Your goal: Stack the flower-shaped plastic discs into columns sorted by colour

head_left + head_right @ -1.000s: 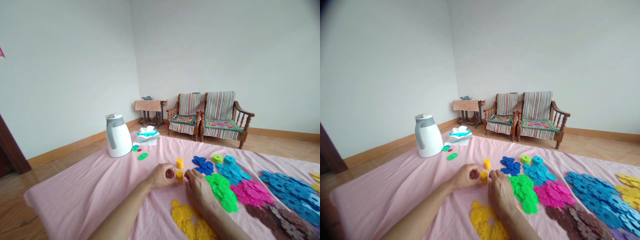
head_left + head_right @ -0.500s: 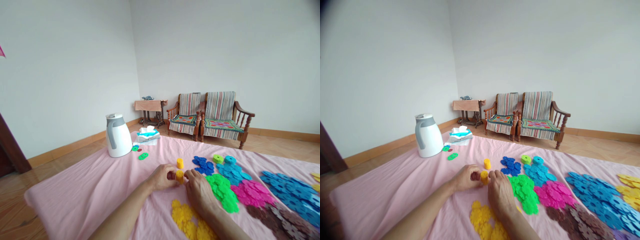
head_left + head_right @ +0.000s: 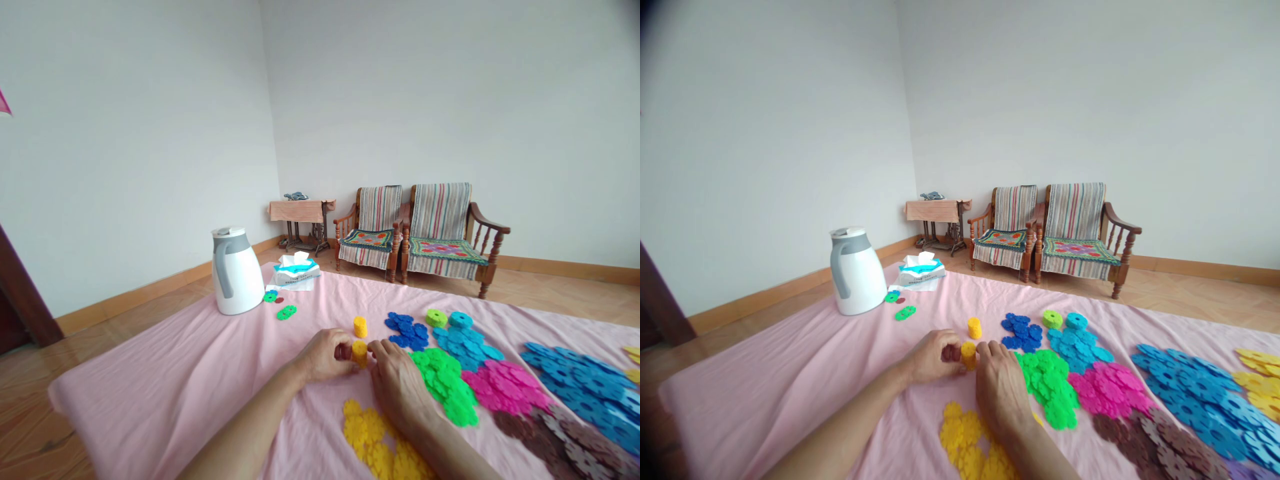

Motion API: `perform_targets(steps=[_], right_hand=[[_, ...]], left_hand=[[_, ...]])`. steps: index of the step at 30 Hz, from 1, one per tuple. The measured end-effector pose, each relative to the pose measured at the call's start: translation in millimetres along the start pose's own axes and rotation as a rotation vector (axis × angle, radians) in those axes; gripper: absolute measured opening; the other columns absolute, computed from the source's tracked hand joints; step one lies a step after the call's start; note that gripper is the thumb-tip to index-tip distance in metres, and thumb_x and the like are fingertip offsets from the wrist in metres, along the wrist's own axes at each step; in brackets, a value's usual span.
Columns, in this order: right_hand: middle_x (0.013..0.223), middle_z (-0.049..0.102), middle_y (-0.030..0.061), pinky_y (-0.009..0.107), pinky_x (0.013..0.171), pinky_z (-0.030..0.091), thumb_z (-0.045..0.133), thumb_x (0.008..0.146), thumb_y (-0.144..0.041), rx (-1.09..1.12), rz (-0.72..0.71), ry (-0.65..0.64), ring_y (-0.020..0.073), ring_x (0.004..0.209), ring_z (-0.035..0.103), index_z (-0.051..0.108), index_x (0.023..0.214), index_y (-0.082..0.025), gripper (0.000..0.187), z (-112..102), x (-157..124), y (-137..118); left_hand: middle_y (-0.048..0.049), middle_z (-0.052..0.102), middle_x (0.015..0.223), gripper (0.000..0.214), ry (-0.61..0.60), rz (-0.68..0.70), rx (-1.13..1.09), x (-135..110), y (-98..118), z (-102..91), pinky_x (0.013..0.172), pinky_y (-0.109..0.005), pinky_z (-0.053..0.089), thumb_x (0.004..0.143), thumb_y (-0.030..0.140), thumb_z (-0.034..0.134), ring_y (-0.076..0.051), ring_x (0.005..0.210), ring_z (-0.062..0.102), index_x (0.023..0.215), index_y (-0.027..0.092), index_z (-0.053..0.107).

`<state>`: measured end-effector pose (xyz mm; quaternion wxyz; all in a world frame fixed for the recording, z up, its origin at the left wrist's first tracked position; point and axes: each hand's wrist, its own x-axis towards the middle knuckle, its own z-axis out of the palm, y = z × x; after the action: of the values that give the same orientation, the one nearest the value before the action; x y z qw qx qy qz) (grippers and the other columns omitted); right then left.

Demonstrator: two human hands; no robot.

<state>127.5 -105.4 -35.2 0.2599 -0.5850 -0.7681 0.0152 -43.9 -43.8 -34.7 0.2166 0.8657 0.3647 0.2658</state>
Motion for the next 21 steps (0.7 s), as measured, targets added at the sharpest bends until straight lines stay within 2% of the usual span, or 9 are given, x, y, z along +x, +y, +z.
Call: perform_targets(steps=[7, 12, 15, 21], right_hand=[[0.084, 0.062, 0.0066, 0.028, 0.073, 0.037, 0.035, 0.083, -0.01, 0.032, -0.001, 0.018, 0.0189, 0.084, 0.056, 0.06, 0.09, -0.019, 0.028, 2, 1, 2], [0.086, 0.063, 0.0074, 0.027, 0.072, 0.039, 0.036, 0.075, -0.004, 0.093, 0.036, 0.053, 0.0177, 0.081, 0.057, 0.06, 0.091, -0.017, 0.032, 6, 1, 6], [0.086, 0.063, 0.0074, 0.027, 0.074, 0.04, 0.034, 0.074, -0.004, 0.135, 0.056, 0.091, 0.0174, 0.083, 0.058, 0.059, 0.09, -0.017, 0.033, 7, 3, 9], [0.085, 0.064, 0.0053, 0.026, 0.071, 0.043, 0.037, 0.075, -0.011, 0.231, 0.121, 0.193, 0.0158, 0.079, 0.06, 0.057, 0.091, -0.017, 0.027, -6, 10, 14]], left_hand=[[0.0033, 0.05, 0.064, 0.02, 0.021, 0.028, -0.002, -1, 1, 0.4, 0.048, -0.018, 0.031, 0.065, 0.024, 0.069, -0.008, 0.054, 0.044, 0.062, 0.015, 0.051], [0.0025, 0.053, 0.063, 0.008, 0.038, 0.028, 0.012, -1, 5, -4.0, 0.051, -0.019, 0.033, 0.066, 0.016, 0.06, -0.009, 0.054, 0.045, 0.064, 0.015, 0.052], [0.0017, 0.054, 0.064, 0.003, 0.122, 0.008, -0.006, -1, 7, -6.5, 0.053, -0.019, 0.035, 0.07, 0.016, 0.055, -0.01, 0.057, 0.047, 0.069, 0.015, 0.053], [0.0019, 0.052, 0.063, 0.012, 0.338, 0.008, -0.009, -2, 19, -8.6, 0.054, -0.02, 0.036, 0.079, 0.024, 0.051, -0.01, 0.057, 0.047, 0.07, 0.016, 0.05]])
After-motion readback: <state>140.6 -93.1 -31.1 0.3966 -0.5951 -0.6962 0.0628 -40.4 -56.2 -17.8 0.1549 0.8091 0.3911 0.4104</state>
